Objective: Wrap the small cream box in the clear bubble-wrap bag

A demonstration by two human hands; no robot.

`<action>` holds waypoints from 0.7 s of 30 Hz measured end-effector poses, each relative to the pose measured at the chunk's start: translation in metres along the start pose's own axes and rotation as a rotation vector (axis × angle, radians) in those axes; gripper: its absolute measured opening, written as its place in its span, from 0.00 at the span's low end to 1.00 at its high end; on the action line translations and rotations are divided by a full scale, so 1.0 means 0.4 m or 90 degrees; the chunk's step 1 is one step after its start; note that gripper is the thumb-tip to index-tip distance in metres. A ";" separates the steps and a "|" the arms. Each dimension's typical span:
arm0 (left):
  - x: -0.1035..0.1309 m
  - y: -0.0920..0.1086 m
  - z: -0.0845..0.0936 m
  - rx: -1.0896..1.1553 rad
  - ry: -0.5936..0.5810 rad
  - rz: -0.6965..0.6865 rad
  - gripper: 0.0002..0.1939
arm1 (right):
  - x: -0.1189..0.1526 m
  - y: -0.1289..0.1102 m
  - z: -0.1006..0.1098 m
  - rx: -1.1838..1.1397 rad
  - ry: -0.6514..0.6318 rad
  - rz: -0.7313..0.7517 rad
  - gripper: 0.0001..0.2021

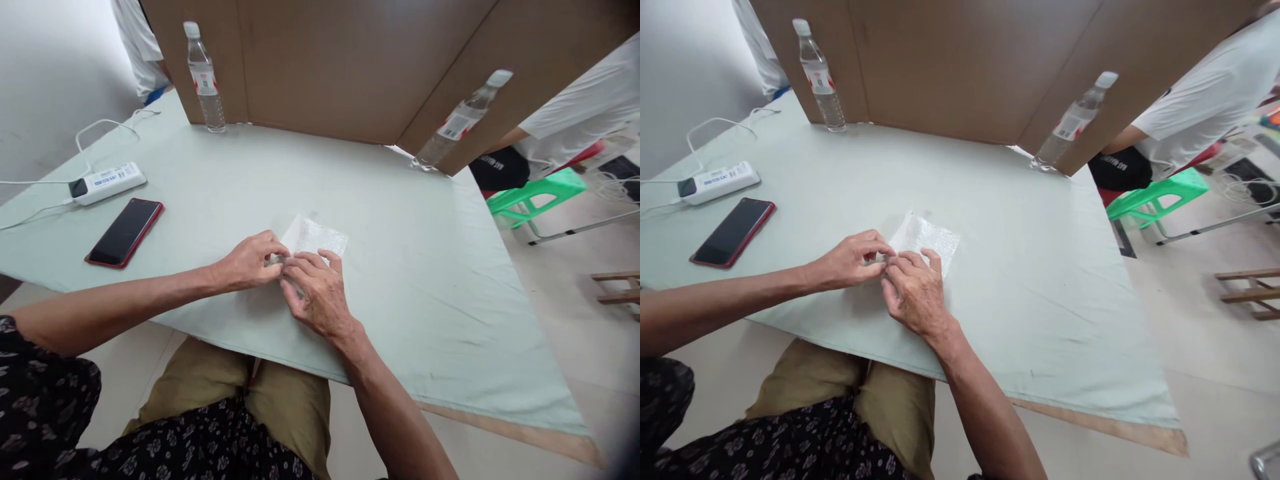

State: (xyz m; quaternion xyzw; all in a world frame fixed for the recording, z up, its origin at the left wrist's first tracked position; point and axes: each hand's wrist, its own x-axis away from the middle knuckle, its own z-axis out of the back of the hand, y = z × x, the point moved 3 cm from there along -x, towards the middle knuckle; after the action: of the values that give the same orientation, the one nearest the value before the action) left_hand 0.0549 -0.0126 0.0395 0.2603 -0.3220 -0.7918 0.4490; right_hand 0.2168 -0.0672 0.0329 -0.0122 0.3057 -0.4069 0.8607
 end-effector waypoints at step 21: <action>0.052 -0.002 -0.079 -0.123 0.130 -0.206 0.10 | 0.128 0.122 0.062 -0.149 -0.101 -0.637 0.39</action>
State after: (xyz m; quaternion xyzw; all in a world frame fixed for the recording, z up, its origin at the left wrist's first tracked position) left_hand 0.0672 -0.0392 0.0155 0.3431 -0.1513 -0.8505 0.3689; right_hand 0.2885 -0.0762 0.0134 -0.2838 0.2401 -0.7295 0.5741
